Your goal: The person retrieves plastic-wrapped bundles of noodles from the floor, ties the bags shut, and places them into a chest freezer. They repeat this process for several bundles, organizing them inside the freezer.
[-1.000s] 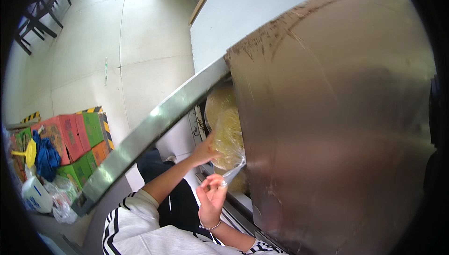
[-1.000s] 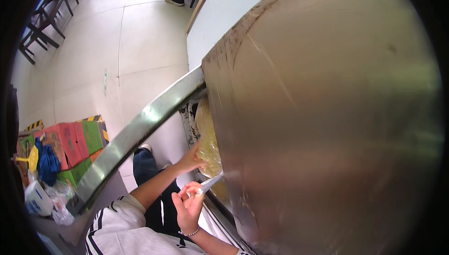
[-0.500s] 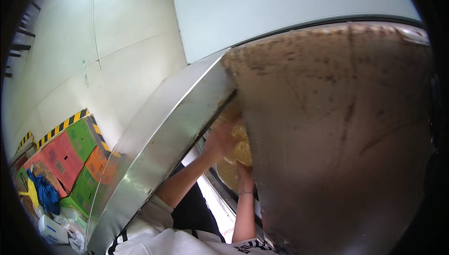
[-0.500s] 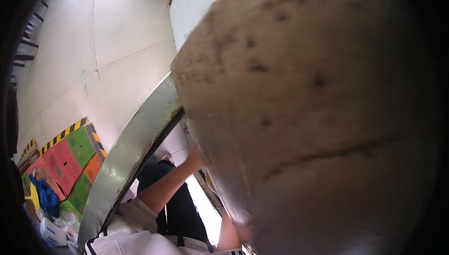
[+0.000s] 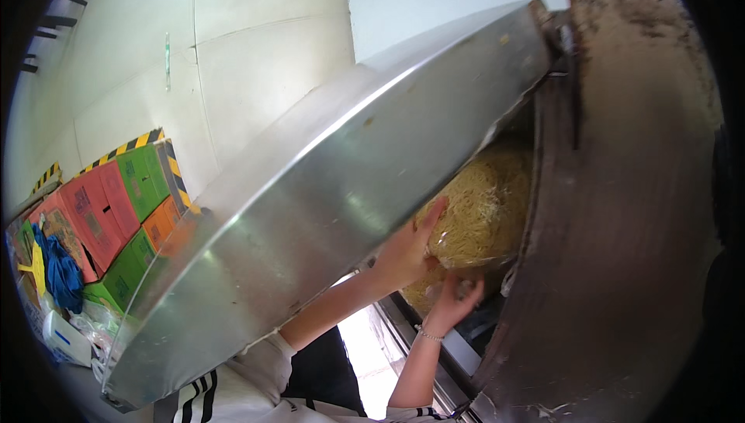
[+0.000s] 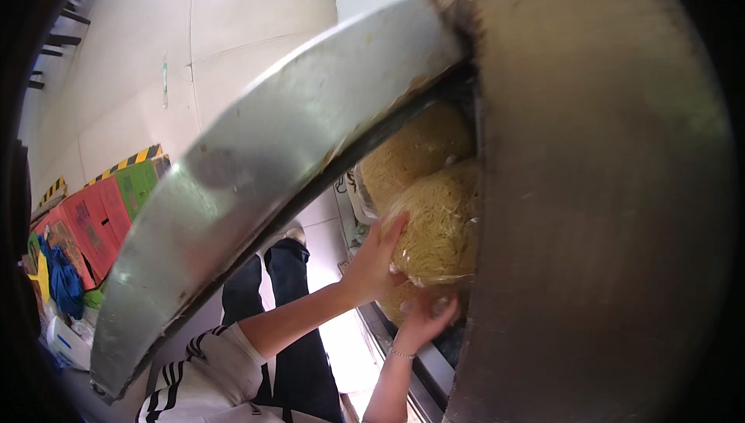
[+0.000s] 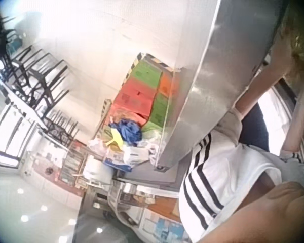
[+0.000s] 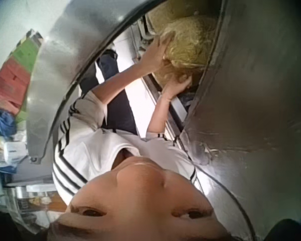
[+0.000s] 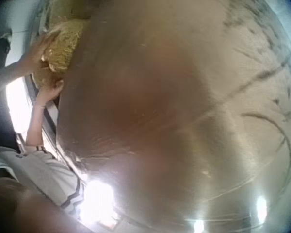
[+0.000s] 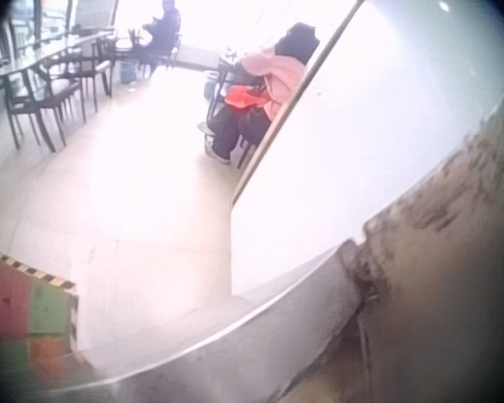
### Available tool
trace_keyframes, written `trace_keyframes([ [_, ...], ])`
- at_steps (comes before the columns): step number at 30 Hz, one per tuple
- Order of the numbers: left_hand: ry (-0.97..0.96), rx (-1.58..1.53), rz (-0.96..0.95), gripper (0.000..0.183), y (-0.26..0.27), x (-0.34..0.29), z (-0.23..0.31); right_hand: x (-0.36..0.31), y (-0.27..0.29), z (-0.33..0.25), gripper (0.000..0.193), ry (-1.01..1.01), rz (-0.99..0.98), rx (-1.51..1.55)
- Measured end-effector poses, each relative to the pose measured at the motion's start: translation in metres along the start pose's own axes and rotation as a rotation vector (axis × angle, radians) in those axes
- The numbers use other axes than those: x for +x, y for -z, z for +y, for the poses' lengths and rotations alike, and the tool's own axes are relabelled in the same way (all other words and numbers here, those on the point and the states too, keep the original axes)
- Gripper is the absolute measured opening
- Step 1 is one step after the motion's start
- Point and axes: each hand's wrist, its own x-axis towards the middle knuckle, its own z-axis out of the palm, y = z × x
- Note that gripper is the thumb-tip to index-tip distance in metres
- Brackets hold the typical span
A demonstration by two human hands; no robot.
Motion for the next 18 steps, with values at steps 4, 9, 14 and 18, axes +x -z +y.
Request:
trace_keyframes([
  [4,0.081,0.007,-0.004,0.103,0.005,0.007,-0.007,-0.041,-0.003,-0.032,0.047,0.496,0.197,-0.591],
  [9,0.034,-0.126,0.176,0.102,0.014,0.022,-0.007,-0.076,-0.030,-0.020,0.042,0.416,0.161,-0.329],
  [14,0.058,-0.105,0.194,0.100,0.015,0.037,-0.006,-0.034,-0.054,0.009,0.039,-0.222,0.004,0.462],
  [18,0.001,-0.122,0.226,0.099,0.011,0.041,0.007,0.040,-0.056,0.018,0.044,-0.009,-0.137,0.072],
])
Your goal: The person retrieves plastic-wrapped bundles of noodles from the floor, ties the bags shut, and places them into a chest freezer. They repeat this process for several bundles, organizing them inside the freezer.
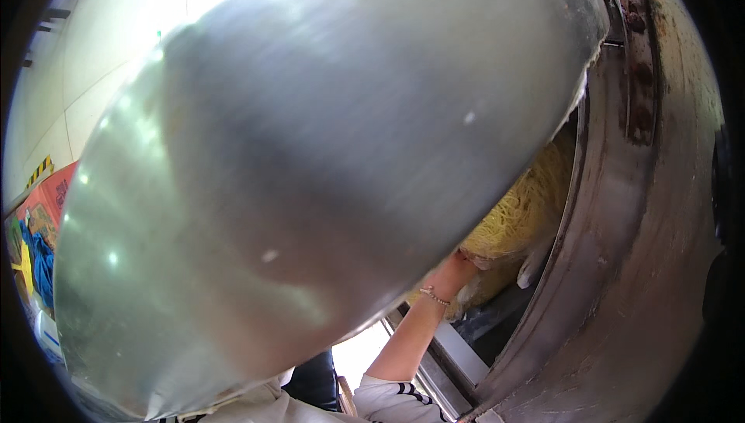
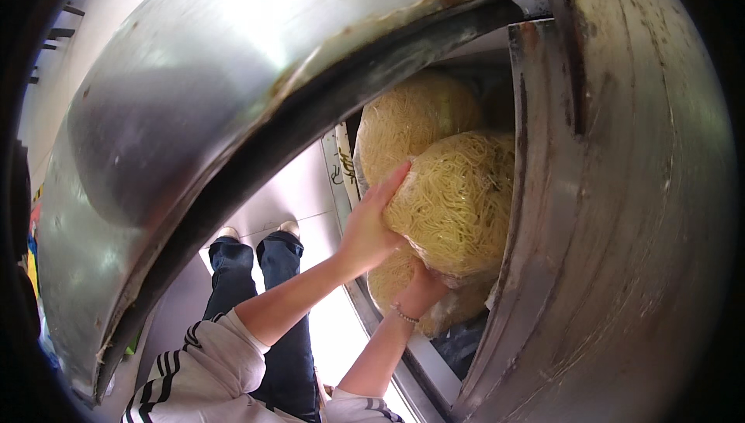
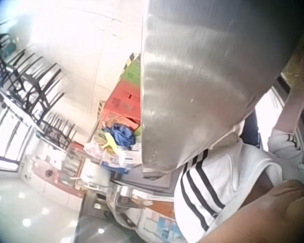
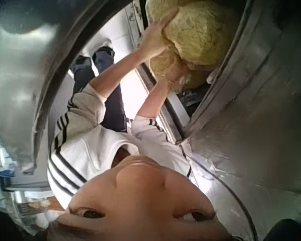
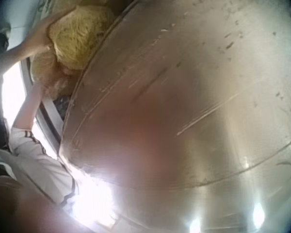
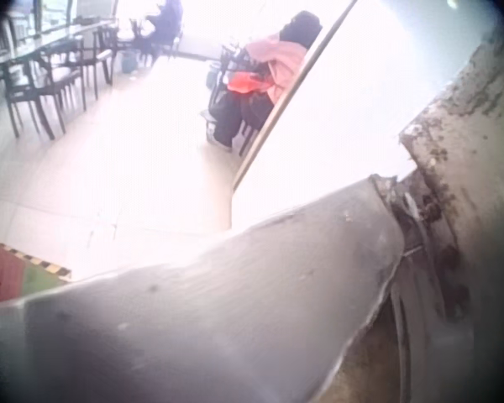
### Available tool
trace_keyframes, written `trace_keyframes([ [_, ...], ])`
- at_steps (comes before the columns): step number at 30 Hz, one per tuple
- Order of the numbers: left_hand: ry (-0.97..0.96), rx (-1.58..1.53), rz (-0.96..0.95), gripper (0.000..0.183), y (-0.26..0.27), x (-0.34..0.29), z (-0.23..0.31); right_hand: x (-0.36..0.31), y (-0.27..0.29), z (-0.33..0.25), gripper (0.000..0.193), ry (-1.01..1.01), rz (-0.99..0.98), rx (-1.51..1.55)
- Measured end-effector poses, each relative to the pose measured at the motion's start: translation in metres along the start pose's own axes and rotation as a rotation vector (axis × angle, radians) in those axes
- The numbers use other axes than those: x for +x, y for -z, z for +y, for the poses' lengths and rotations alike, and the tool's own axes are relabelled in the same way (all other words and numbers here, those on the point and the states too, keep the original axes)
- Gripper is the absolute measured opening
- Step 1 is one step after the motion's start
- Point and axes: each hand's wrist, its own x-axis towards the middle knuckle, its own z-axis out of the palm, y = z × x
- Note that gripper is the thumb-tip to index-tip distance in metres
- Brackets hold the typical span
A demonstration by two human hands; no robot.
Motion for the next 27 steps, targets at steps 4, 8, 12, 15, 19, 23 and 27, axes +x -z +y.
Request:
trace_keyframes([
  [4,0.065,0.094,-0.064,0.096,-0.023,0.016,0.029,0.033,0.008,-0.011,0.049,0.203,0.133,-0.227],
  [8,-0.028,0.149,-0.070,0.088,-0.056,0.072,0.051,0.104,-0.017,-0.044,0.055,0.361,0.152,-0.076],
  [12,-0.197,0.057,-0.066,0.078,-0.071,0.123,0.061,0.188,-0.055,-0.087,0.053,0.350,0.093,-0.070],
  [15,-0.317,-0.035,-0.068,0.071,-0.070,0.140,0.061,0.205,-0.064,-0.100,0.052,0.329,0.076,-0.065],
  [19,-0.469,0.205,0.000,0.061,-0.049,0.103,0.041,0.175,-0.061,-0.090,0.050,0.340,0.131,-0.079],
  [23,-0.380,0.474,0.125,0.056,-0.024,0.060,0.025,0.159,-0.065,-0.090,0.049,0.335,0.182,-0.101],
  [27,-0.239,0.534,0.118,0.058,-0.002,0.051,0.019,0.182,-0.078,-0.112,0.047,0.340,0.179,-0.109],
])
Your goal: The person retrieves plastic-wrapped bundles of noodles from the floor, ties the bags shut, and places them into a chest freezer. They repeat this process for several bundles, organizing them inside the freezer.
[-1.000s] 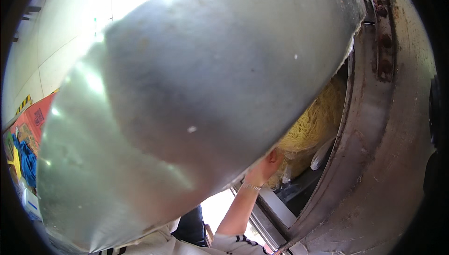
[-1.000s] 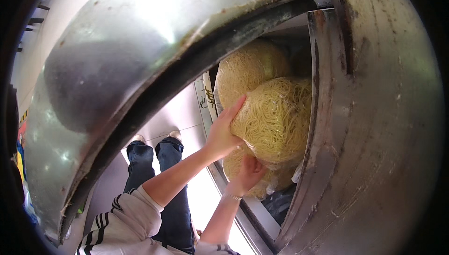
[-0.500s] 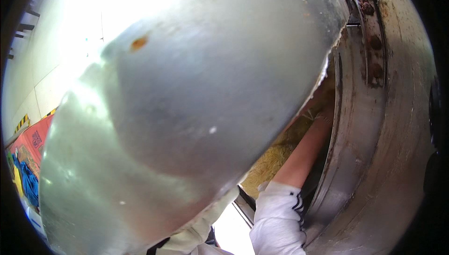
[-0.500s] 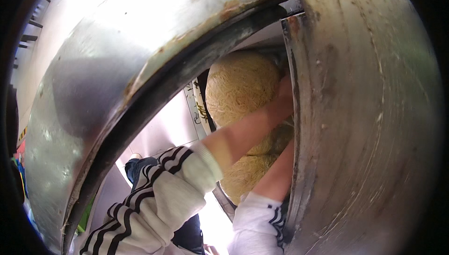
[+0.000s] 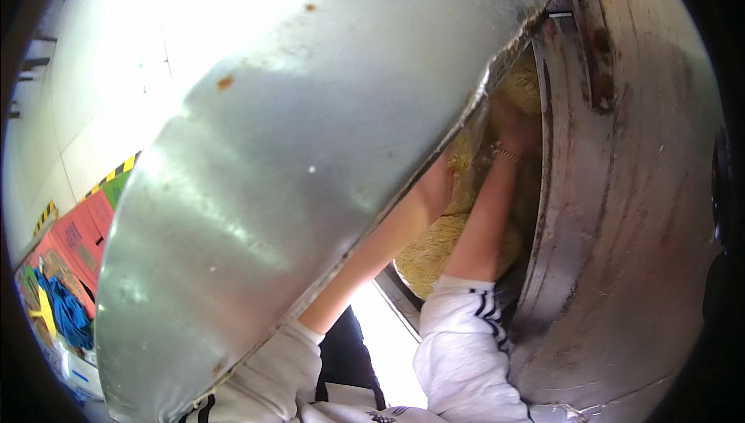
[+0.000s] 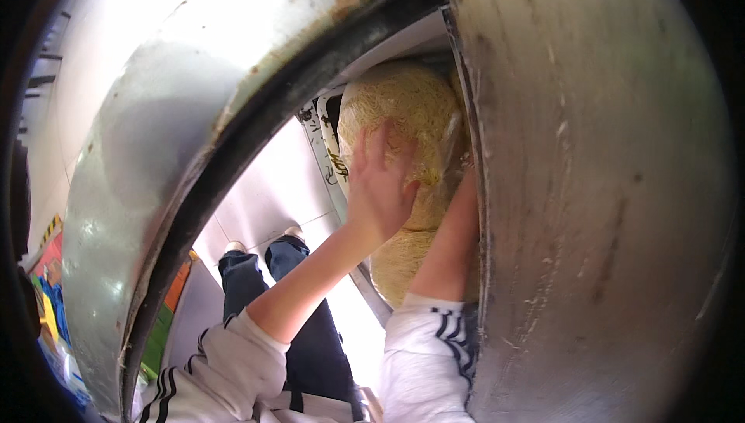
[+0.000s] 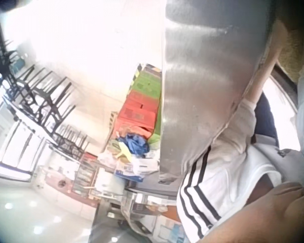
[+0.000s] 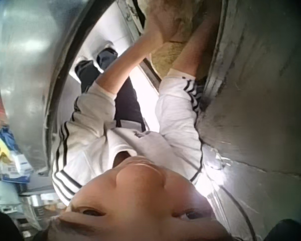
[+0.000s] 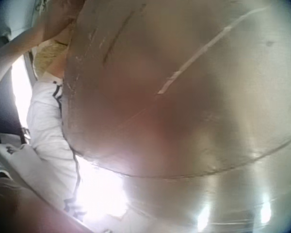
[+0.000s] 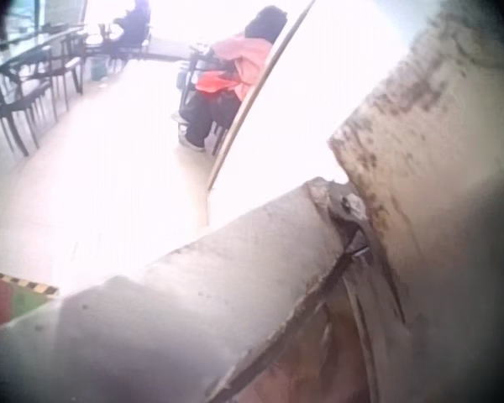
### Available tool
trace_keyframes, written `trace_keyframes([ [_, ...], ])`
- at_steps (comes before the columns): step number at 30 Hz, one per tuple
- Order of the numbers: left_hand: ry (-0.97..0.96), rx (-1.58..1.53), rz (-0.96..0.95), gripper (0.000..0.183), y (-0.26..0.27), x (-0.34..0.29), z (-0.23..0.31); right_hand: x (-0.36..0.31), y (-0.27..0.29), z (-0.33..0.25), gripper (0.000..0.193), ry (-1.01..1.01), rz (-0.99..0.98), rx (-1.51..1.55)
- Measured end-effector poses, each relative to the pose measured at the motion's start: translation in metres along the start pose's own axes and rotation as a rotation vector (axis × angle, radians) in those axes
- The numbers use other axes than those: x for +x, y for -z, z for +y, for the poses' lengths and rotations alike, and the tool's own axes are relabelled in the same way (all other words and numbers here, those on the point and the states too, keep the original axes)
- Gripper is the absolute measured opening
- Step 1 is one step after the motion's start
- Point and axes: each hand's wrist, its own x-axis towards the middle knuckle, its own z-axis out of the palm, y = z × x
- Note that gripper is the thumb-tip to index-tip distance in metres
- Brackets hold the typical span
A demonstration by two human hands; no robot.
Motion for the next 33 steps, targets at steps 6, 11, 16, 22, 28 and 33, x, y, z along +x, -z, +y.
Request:
trace_keyframes([
  [6,0.216,-0.138,-0.259,0.048,0.052,-0.064,-0.097,0.038,-0.018,-0.008,0.045,0.026,-0.046,0.045],
  [11,0.438,-0.188,-0.207,0.034,0.070,-0.175,-0.154,0.027,0.002,-0.014,0.043,0.041,-0.082,0.092],
  [16,0.659,-0.335,-0.248,0.038,0.109,-0.237,-0.181,0.005,0.018,-0.028,0.041,0.044,-0.064,0.106],
  [22,0.625,-0.436,-0.222,0.039,0.118,-0.228,-0.173,-0.066,0.062,-0.037,0.039,0.087,-0.043,0.159],
  [28,0.362,-0.449,-0.207,0.054,0.059,-0.148,-0.129,-0.313,0.165,0.013,0.036,-0.170,-0.171,-0.066],
  [33,0.121,-0.183,-0.094,0.079,0.001,-0.064,-0.120,-0.349,0.169,0.112,0.106,-0.315,-0.284,-0.631],
])
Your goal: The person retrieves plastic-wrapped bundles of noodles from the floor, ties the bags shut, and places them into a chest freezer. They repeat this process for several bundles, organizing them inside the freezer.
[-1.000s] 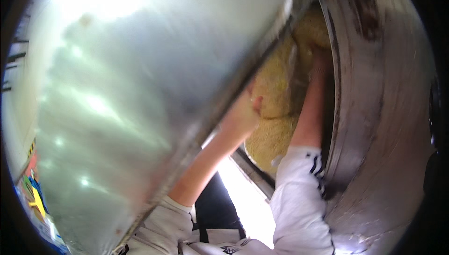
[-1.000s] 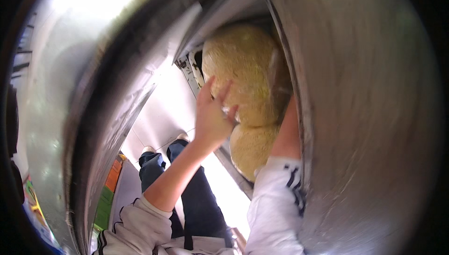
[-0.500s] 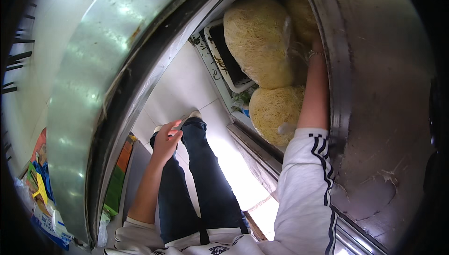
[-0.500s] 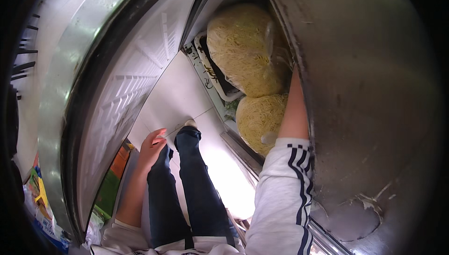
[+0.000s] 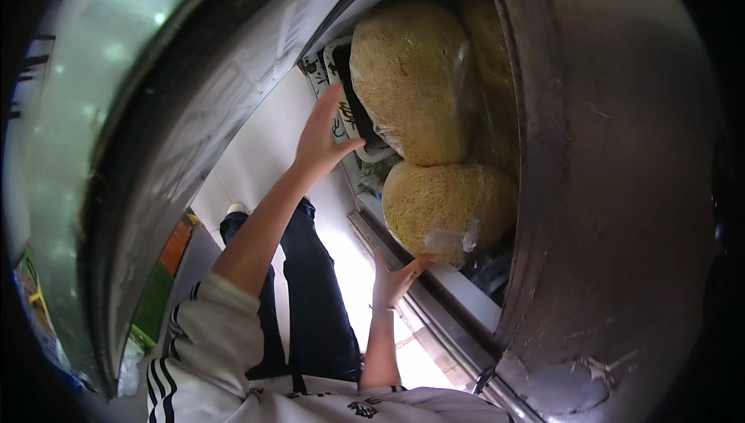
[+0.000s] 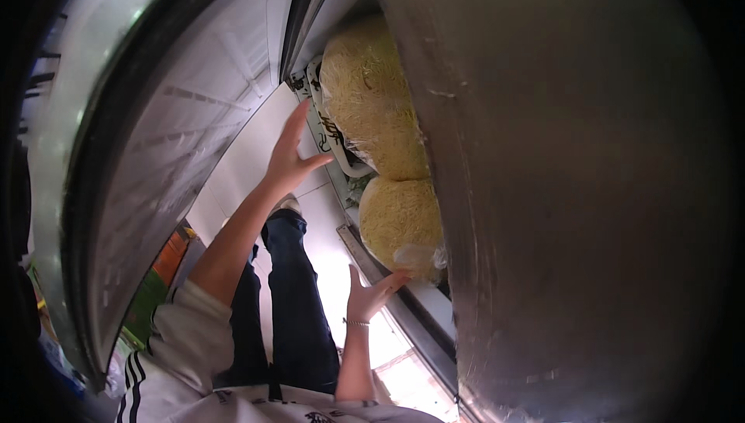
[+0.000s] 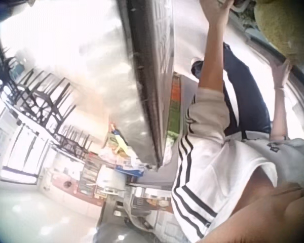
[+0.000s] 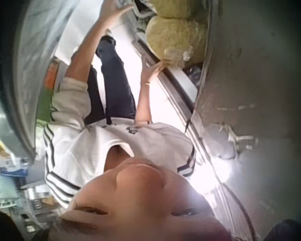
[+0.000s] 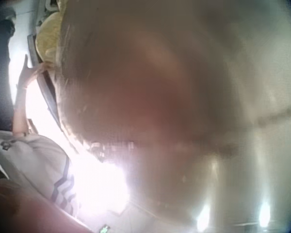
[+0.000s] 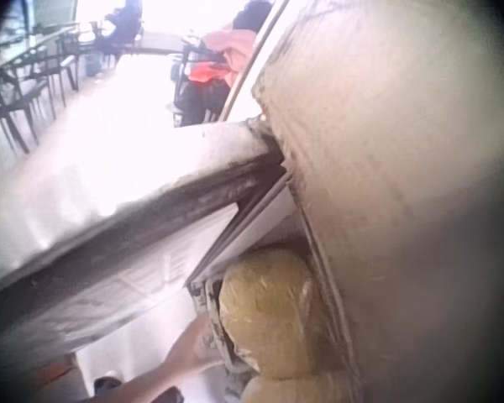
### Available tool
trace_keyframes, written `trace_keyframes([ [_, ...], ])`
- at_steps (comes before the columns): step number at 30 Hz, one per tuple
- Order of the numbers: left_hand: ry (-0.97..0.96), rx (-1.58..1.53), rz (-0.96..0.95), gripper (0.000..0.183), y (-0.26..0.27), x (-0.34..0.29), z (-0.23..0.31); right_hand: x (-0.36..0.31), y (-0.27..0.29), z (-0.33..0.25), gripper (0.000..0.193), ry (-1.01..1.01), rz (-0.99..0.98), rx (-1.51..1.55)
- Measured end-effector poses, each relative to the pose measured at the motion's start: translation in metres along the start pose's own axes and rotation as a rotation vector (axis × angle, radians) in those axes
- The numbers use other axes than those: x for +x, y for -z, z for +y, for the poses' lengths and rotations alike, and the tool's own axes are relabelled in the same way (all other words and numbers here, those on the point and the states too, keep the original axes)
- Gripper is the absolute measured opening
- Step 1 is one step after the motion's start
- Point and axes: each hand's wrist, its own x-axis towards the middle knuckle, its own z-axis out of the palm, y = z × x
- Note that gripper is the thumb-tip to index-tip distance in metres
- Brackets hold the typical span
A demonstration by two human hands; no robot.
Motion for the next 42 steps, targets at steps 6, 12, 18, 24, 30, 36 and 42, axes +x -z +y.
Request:
trace_keyframes([
  [6,-0.088,0.080,0.171,0.077,-0.092,0.012,0.043,0.088,-0.004,0.005,0.073,-0.033,0.313,-0.082],
  [12,-0.185,0.444,0.037,0.068,-0.100,0.034,0.050,0.157,0.011,-0.012,0.043,-0.249,0.386,0.015],
  [18,-0.032,0.231,-0.130,0.069,-0.031,-0.015,0.030,0.118,0.018,-0.011,0.047,0.033,0.260,0.202],
  [24,0.406,0.205,-0.063,0.037,0.052,-0.200,-0.025,0.096,0.029,0.009,0.063,0.049,0.024,0.298],
  [30,0.691,0.039,0.427,0.027,0.104,-0.413,-0.052,0.062,0.032,0.047,0.077,0.190,-0.154,0.331],
  [36,0.978,-0.063,0.771,0.022,0.043,-0.621,0.006,0.048,0.043,0.059,0.053,0.450,-0.363,0.209],
  [42,1.068,-0.203,0.584,0.033,-0.049,-0.782,0.024,0.000,0.010,0.074,0.010,0.554,-0.723,0.358],
])
